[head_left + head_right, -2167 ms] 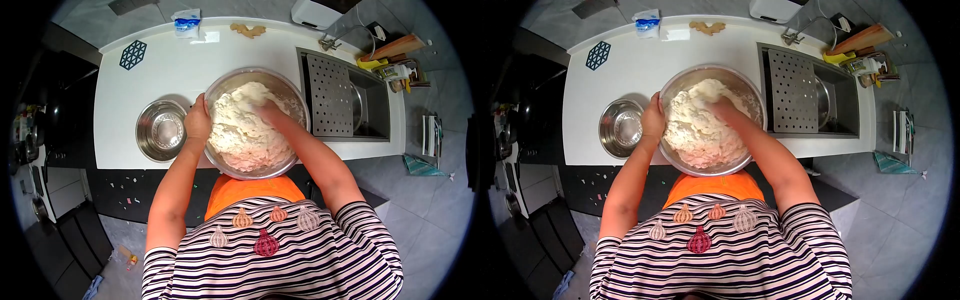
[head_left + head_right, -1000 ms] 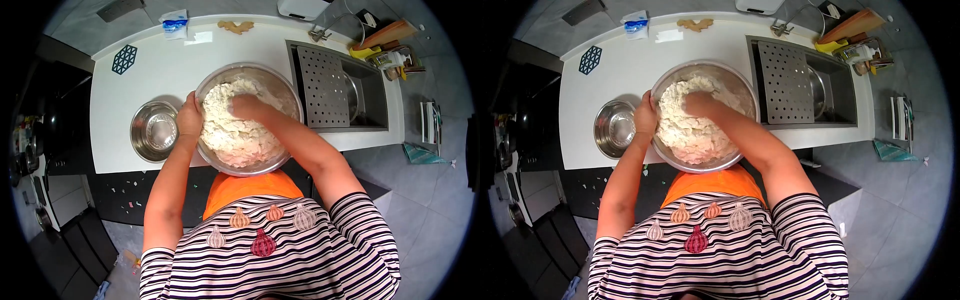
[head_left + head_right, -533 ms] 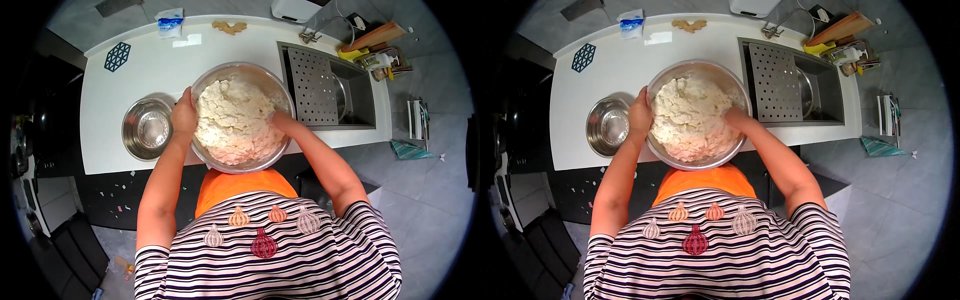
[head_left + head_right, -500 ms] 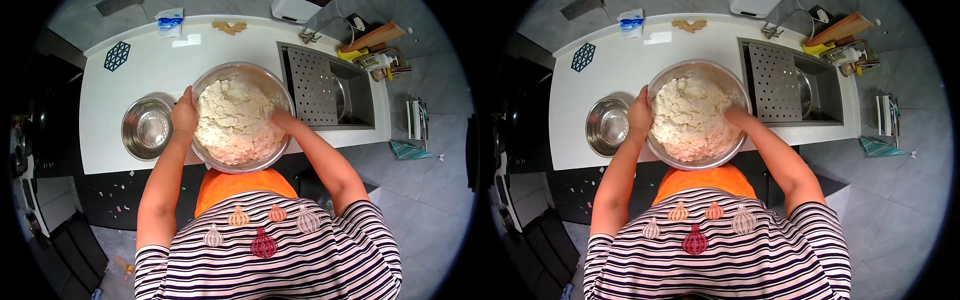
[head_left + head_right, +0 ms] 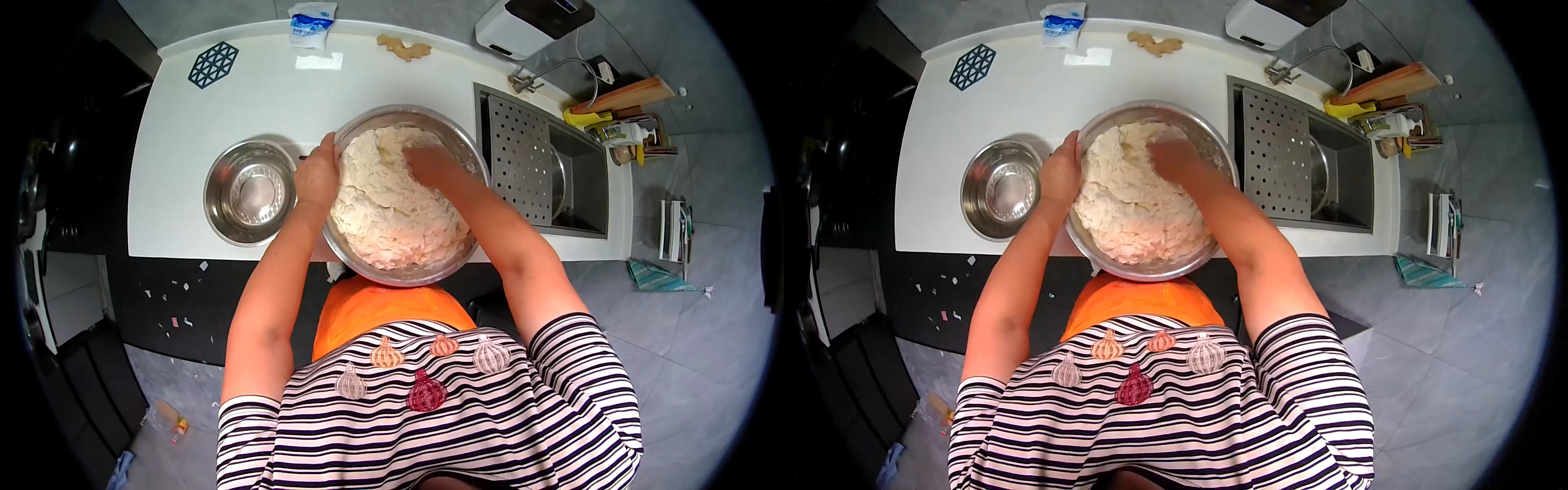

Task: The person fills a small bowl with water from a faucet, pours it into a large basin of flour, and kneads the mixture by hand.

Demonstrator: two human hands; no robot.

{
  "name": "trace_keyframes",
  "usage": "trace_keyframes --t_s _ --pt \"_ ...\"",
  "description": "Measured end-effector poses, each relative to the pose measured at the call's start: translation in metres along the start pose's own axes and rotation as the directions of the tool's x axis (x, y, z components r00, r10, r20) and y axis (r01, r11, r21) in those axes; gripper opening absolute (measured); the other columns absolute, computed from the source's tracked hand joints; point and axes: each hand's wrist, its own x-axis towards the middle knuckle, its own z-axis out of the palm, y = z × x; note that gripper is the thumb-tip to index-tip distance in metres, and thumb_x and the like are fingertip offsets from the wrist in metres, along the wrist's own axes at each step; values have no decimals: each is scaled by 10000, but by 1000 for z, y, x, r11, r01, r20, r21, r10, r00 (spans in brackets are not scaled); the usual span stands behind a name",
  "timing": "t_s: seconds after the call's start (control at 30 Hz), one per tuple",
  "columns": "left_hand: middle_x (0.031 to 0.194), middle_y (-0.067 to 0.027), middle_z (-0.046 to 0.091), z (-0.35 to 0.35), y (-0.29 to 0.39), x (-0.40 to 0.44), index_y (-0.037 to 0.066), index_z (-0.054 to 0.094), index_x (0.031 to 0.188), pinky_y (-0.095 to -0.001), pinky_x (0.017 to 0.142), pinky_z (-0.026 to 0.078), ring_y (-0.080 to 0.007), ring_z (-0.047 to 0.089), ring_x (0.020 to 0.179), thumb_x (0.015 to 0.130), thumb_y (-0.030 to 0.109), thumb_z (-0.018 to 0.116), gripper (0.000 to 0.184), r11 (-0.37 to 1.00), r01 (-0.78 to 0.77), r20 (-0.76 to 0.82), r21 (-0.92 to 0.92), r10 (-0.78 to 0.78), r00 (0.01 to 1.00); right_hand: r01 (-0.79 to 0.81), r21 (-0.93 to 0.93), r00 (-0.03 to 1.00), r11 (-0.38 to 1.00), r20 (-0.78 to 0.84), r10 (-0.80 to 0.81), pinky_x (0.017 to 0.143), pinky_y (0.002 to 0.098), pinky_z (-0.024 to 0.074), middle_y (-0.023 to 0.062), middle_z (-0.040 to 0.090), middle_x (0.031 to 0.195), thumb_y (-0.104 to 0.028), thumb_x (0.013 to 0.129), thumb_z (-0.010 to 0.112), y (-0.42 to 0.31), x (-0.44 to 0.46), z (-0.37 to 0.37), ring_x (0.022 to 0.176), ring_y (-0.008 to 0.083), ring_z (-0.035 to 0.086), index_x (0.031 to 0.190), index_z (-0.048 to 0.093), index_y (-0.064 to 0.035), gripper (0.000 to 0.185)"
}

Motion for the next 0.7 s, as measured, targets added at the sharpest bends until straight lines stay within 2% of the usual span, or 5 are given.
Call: trace_keyframes --t_s 0.23,0.3,0.5,0.6,0.7 --pt "862 -129 639 -4 4 1 127 510 1156 -438 649 491 -314 621 765 925 275 388 300 997 40 -16 -69 -42 999 -420 28 869 907 299 394 773 405 456 146 624 905 -236 842 446 21 -60 16 887 331 581 977 579 -30 280" --pt "864 -125 641 -2 4 2 126 512 1152 -435 651 491 -312 621 771 924 276 388 300 996 42 -30 -80 -45 999 -62 -56 944 997 320 76 773 395 459 164 627 921 -218 827 471 38 -71 20 906 327 582 931 606 -25 258" --pt "947 -165 590 -11 5 -6 94 515 1157 -424 704 479 -355 582 812 904 212 448 286 992 -14 -181 -125 -9 984 -319 353 947 879 148 284 799 397 451 194 610 979 -253 825 546 6 -74 -24 932 352 568 1021 594 -22 306" --pt "1041 -165 535 -19 10 -29 51 519 1143 -417 782 442 -347 541 908 899 166 452 277 973 -30 -323 -228 -46 945 8 337 990 942 -135 40 812 405 445 201 605 999 -298 826 559 16 -38 3 937 370 562 1095 564 -28 382" --pt "1053 -222 484 -10 19 -85 -33 448 1191 -430 858 381 -375 475 979 887 109 453 336 960 -12 -410 -281 -109 906 -76 360 997 930 1 81 832 413 436 224 592 1025 -347 808 577 -17 -9 -34 962 373 559 1135 542 -26 459"
